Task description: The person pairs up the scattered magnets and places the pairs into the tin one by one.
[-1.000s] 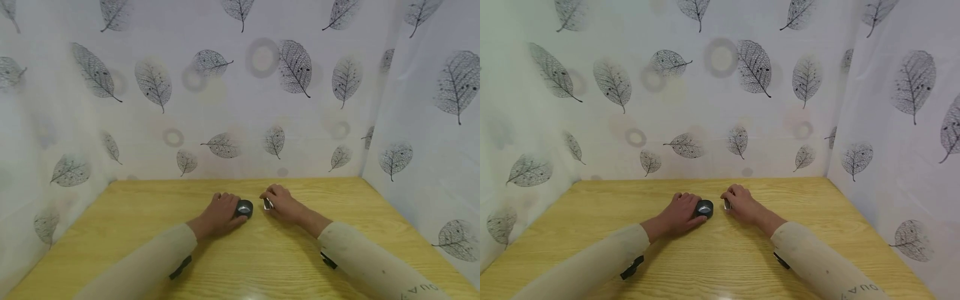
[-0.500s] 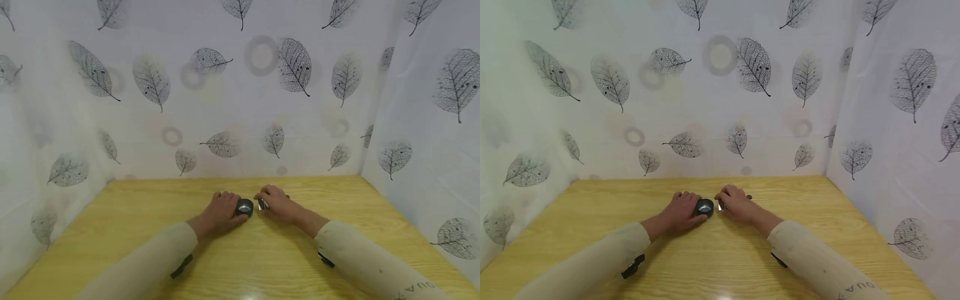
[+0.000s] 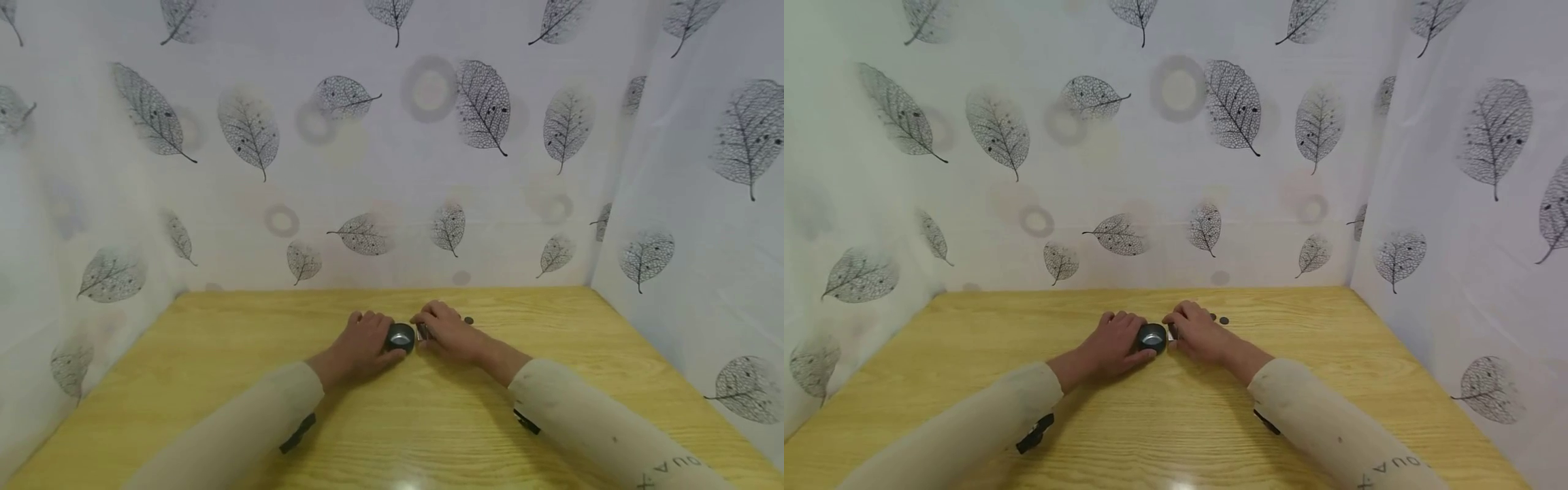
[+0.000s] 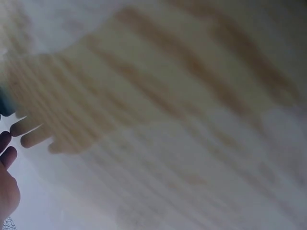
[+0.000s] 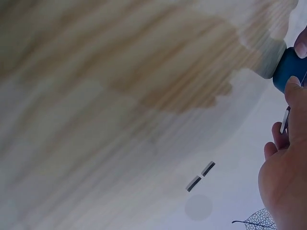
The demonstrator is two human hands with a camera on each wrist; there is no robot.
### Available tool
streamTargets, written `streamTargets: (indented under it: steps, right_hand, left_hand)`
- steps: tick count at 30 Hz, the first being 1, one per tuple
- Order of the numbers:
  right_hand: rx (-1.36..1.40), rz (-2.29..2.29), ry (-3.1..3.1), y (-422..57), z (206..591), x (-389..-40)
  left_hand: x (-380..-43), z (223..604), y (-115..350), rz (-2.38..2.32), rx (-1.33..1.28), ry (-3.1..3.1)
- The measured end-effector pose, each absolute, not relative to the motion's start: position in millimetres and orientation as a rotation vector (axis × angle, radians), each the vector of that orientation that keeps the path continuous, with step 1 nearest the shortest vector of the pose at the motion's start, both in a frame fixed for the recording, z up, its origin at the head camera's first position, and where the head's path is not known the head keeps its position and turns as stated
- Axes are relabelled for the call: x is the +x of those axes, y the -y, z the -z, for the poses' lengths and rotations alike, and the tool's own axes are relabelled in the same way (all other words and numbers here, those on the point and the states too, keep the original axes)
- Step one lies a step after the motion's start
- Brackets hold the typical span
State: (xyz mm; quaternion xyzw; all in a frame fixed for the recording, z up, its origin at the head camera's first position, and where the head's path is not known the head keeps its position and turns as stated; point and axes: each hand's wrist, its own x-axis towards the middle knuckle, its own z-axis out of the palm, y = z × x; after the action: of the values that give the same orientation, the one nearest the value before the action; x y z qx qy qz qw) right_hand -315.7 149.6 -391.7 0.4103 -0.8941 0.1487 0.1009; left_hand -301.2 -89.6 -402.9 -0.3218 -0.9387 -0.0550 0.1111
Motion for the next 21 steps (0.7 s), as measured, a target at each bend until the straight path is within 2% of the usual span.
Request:
streamTargets:
  steps: [11,21]
  right_hand:
    - [1.328,-0.47,2.596,-144.0,394.4,-318.8]
    - [1.235,-0.443,2.654,-146.9,390.7,-316.0]
  left_hand:
    - [-300.2,401.8,86.1,0.123,-0.955,2.784]
    - [-297.1,400.4,88.2,0.146,-0.956,2.768]
